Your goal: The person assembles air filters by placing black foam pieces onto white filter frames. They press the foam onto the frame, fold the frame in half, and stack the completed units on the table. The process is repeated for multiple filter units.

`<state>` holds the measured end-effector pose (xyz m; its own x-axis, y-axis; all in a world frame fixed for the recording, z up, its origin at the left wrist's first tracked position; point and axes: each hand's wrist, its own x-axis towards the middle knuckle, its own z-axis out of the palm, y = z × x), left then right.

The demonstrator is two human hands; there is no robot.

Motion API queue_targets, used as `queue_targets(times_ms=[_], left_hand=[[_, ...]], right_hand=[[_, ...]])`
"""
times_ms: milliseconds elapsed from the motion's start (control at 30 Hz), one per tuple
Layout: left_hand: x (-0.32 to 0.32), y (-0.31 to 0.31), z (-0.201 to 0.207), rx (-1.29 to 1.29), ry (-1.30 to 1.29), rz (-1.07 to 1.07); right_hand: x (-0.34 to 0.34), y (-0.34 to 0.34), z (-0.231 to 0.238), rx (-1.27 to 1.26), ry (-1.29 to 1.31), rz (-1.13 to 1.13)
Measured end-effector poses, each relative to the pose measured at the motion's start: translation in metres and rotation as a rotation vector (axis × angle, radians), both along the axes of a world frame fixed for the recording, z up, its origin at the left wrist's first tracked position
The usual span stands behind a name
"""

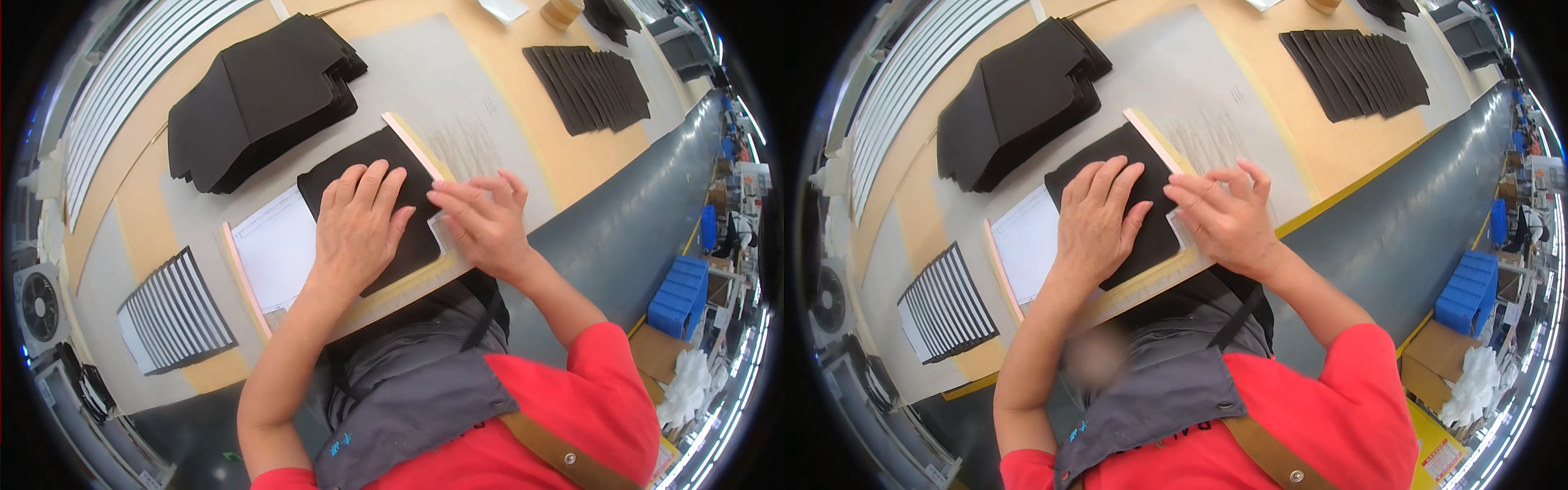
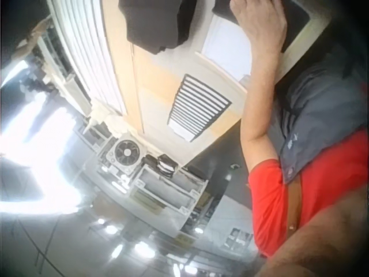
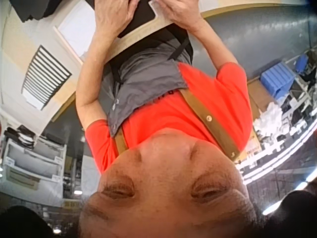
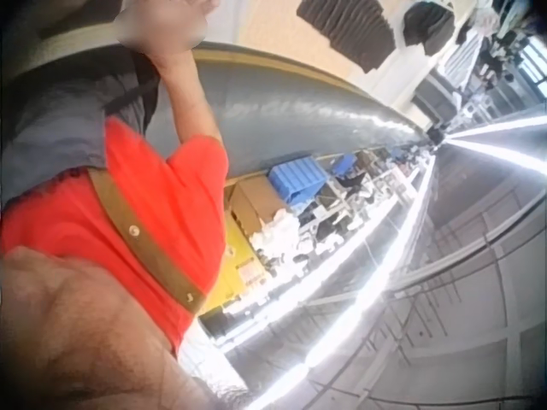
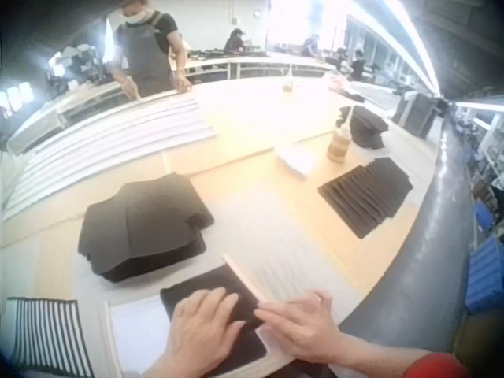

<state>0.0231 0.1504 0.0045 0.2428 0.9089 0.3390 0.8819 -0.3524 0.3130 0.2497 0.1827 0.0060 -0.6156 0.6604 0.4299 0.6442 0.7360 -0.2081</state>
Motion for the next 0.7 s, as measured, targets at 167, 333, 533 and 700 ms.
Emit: queue_targets(times_ms=[167, 333, 533, 700], left_hand=[[0.003, -0.002, -0.001, -0.035, 0.004, 0.022], [0.007, -0.001, -0.001, -0.032, 0.025, 0.037], [0.011, 0.001, -0.005, -0.002, 0.05, 0.066], [0.013, 0.0, -0.006, -0.009, 0.043, 0.075]], right_hand=[[0.013, 0.008, 0.005, -0.242, 0.33, -0.122], [0.017, 0.011, 0.0, -0.337, 0.495, -0.143], [0.016, 0.011, -0.001, -0.316, 0.46, -0.129], [0.017, 0.01, 0.001, -0.277, 0.42, -0.095]])
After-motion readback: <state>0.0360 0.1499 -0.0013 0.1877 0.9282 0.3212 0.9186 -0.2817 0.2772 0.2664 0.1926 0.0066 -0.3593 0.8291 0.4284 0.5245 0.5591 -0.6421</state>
